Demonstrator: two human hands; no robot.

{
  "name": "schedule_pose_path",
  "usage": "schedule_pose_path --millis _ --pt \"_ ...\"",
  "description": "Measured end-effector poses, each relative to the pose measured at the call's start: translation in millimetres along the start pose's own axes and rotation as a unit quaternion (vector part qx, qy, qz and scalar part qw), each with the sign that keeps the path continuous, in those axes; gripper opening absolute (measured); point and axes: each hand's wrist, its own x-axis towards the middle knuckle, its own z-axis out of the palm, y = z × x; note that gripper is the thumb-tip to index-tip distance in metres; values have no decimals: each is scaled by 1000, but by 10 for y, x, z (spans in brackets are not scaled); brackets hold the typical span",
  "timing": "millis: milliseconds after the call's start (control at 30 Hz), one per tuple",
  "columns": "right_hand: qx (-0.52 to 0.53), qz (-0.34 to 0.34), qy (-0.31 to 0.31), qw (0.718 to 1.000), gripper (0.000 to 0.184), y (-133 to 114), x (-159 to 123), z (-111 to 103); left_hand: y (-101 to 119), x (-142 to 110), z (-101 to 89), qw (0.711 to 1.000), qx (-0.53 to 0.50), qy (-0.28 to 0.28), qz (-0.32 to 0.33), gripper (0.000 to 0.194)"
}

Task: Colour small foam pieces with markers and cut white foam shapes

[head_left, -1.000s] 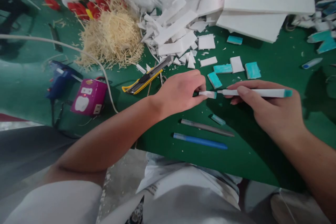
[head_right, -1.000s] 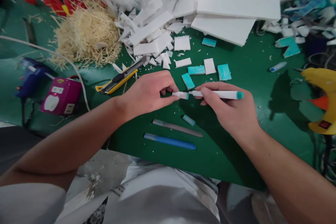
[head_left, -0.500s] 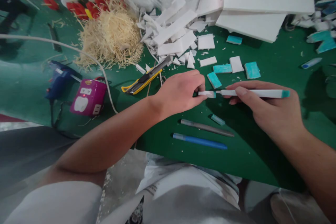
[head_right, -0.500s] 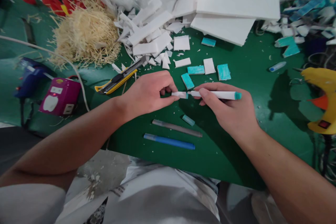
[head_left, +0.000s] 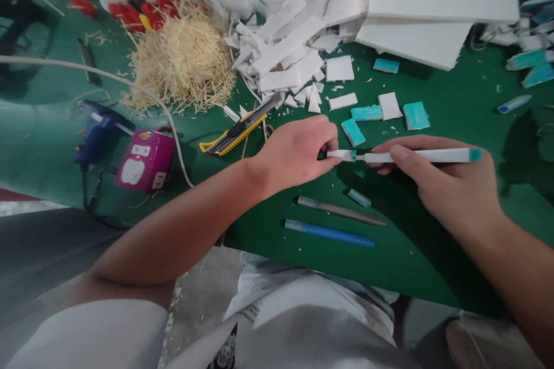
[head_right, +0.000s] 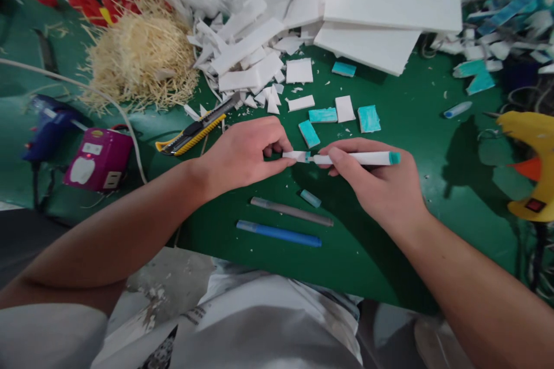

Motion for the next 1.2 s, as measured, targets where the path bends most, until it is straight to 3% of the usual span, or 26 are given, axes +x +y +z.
schedule_pose_path --millis 267,367,533,700,1200 --pt "-4 -38 -10 999 16 57 20 -2 3 5 7 1000 -7 6 1 12" --pt "13 -31 15 999 13 51 16 0 -1 1 4 1000 -5 4 -1 12" --pt "-8 -31 -11 999 17 44 23 6 -9 -6 1 1000 -6 6 3 11" --pt "20 -28 21 999 11 59 25 18 2 5 0 1000 -5 2 -1 13" --pt "9 -6 1 1000 19 18 33 17 -3 6 11 1000 -6 5 4 12"
